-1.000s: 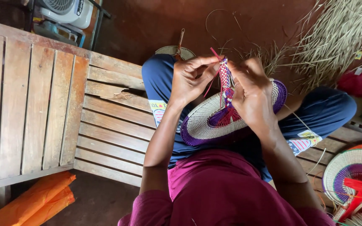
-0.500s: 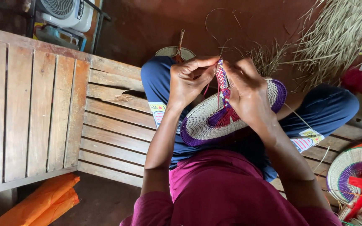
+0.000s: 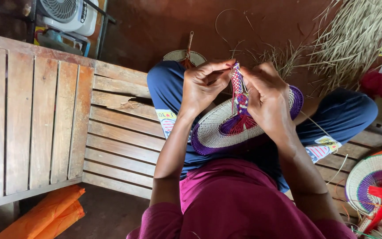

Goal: Weaving a decorative pattern onto a fan handle using thin colored strands

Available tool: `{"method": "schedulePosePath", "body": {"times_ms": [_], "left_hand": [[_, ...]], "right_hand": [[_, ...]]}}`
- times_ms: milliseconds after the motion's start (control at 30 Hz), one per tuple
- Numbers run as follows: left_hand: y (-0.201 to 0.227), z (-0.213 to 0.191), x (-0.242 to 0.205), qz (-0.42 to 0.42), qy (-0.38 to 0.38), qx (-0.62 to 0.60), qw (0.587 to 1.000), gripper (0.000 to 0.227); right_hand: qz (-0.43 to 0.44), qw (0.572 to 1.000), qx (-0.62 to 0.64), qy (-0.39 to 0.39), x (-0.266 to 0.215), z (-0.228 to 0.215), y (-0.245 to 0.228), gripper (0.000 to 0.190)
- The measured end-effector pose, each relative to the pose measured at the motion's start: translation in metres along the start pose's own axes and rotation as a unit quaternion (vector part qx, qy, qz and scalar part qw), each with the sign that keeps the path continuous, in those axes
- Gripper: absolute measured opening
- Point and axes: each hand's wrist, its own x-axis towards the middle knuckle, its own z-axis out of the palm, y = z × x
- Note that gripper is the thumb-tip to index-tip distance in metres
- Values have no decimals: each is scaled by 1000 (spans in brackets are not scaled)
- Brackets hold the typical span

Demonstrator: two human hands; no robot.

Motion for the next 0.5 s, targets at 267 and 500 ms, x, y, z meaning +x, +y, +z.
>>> {"method": "schedulePosePath", "body": {"times_ms": [267, 500], "left_hand": [[8, 2, 1, 42, -9, 71, 997, 14], [19, 7, -1, 96, -12, 125, 987, 17]], "right_hand": [[8, 999, -37, -18, 0, -3, -1, 26], [10, 990, -128, -51, -1, -6, -9, 30]]}}
